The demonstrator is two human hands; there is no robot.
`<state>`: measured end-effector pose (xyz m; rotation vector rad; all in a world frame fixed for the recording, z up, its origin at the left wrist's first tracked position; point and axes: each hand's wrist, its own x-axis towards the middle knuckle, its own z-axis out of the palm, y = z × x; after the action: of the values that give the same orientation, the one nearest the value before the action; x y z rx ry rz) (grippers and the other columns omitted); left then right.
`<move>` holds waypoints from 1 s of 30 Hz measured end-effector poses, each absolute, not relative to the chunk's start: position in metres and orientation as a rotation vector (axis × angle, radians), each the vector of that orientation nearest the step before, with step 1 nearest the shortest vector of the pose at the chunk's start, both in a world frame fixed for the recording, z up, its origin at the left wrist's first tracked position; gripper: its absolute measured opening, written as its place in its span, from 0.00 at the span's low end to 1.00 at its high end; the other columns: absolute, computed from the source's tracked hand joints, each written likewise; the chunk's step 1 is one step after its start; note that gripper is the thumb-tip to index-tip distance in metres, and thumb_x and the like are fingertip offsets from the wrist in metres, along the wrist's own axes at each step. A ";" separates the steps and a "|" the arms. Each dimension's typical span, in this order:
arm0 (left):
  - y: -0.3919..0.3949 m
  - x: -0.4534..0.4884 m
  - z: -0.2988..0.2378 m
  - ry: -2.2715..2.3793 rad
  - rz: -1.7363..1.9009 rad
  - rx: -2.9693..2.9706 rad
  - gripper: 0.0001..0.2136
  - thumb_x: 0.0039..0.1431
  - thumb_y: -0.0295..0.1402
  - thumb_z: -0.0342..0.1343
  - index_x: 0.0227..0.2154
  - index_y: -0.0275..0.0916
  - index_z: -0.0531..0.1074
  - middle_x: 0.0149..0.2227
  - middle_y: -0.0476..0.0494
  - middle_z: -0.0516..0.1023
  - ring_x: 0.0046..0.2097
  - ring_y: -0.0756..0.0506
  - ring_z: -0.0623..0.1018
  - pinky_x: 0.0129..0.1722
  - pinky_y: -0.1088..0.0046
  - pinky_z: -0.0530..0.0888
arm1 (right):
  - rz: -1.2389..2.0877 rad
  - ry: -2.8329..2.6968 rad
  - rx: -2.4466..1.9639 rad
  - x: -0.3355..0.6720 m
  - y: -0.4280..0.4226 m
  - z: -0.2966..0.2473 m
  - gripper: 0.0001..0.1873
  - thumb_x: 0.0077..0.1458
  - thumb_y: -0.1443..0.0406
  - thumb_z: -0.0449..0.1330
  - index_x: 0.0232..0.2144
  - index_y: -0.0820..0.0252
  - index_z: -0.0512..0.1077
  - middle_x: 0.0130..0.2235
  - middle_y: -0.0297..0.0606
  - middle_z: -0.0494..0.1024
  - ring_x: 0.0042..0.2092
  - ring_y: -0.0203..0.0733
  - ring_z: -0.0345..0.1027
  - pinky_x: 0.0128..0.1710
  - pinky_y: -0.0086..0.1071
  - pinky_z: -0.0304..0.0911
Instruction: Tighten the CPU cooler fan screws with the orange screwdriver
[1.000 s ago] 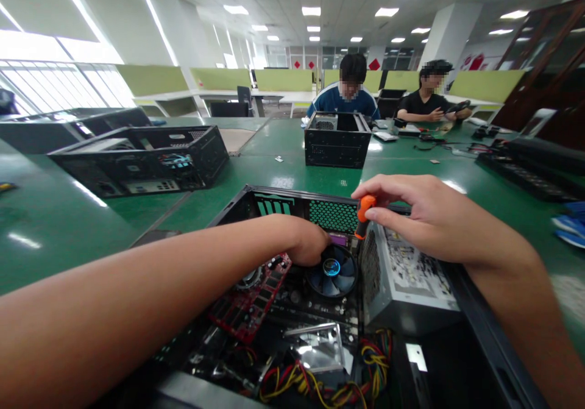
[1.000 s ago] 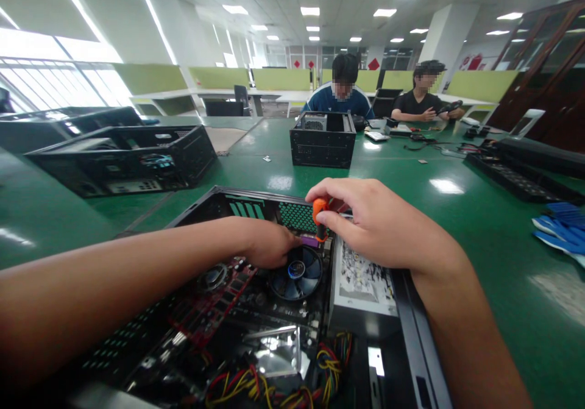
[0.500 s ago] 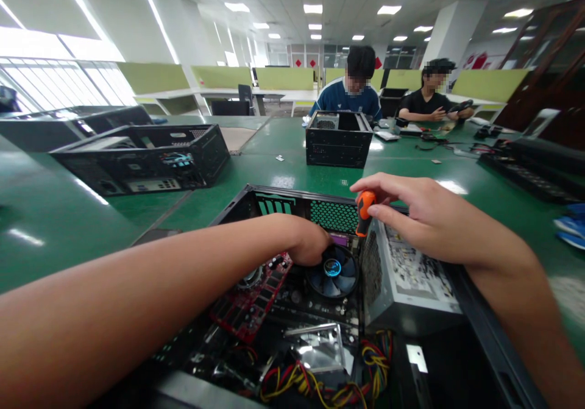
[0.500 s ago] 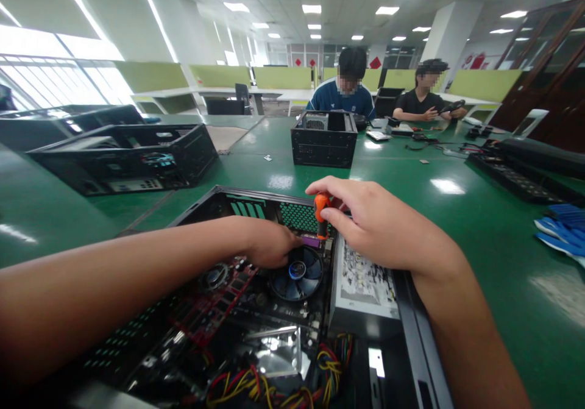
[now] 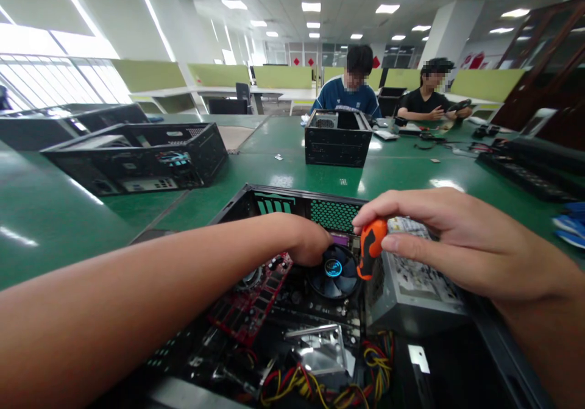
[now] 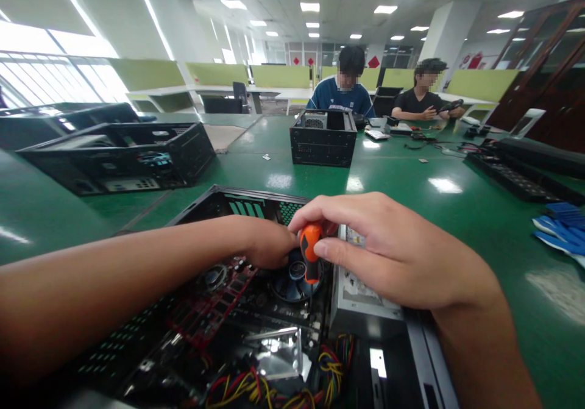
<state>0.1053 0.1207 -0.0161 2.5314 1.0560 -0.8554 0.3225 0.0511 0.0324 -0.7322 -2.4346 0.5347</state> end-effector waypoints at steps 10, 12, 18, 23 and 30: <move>0.118 0.108 -0.012 1.011 -0.959 2.540 0.22 0.66 0.27 0.53 0.62 0.35 0.72 0.54 0.32 0.83 0.53 0.35 0.82 0.53 0.61 0.77 | 0.521 -2.484 -0.700 0.319 0.051 0.034 0.15 0.69 0.71 0.58 0.54 0.54 0.75 0.50 0.28 0.84 0.48 0.32 0.77 0.48 0.23 0.66; 0.119 0.108 -0.013 1.016 -0.965 2.532 0.21 0.66 0.28 0.53 0.61 0.35 0.73 0.54 0.32 0.83 0.52 0.36 0.82 0.52 0.62 0.77 | 0.523 -2.485 -0.695 0.319 0.051 0.033 0.15 0.69 0.71 0.58 0.54 0.54 0.75 0.50 0.28 0.84 0.48 0.31 0.77 0.49 0.22 0.65; 0.117 0.110 -0.010 1.022 -1.016 2.543 0.19 0.66 0.29 0.53 0.58 0.37 0.76 0.52 0.33 0.84 0.50 0.36 0.82 0.50 0.63 0.77 | 0.518 -2.470 -0.758 0.317 0.051 0.032 0.09 0.67 0.66 0.64 0.49 0.54 0.78 0.46 0.29 0.85 0.44 0.33 0.78 0.43 0.24 0.67; 0.116 0.111 -0.007 1.052 -0.987 2.528 0.20 0.67 0.30 0.54 0.59 0.38 0.76 0.54 0.32 0.83 0.49 0.36 0.83 0.48 0.63 0.77 | 0.543 -2.432 -0.858 0.316 0.050 0.033 0.07 0.60 0.60 0.70 0.36 0.55 0.78 0.33 0.26 0.83 0.31 0.31 0.74 0.30 0.26 0.64; 0.122 0.106 -0.019 0.963 -0.962 2.598 0.15 0.64 0.27 0.54 0.48 0.38 0.82 0.48 0.36 0.86 0.44 0.39 0.82 0.47 0.66 0.77 | 0.603 -2.504 -0.670 0.319 0.050 0.034 0.13 0.68 0.66 0.62 0.52 0.52 0.78 0.49 0.30 0.86 0.47 0.35 0.79 0.47 0.25 0.69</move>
<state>0.1056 0.1220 -0.0190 2.5978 0.9630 -0.9621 0.3194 0.0505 0.0342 -0.6698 -2.5041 0.6027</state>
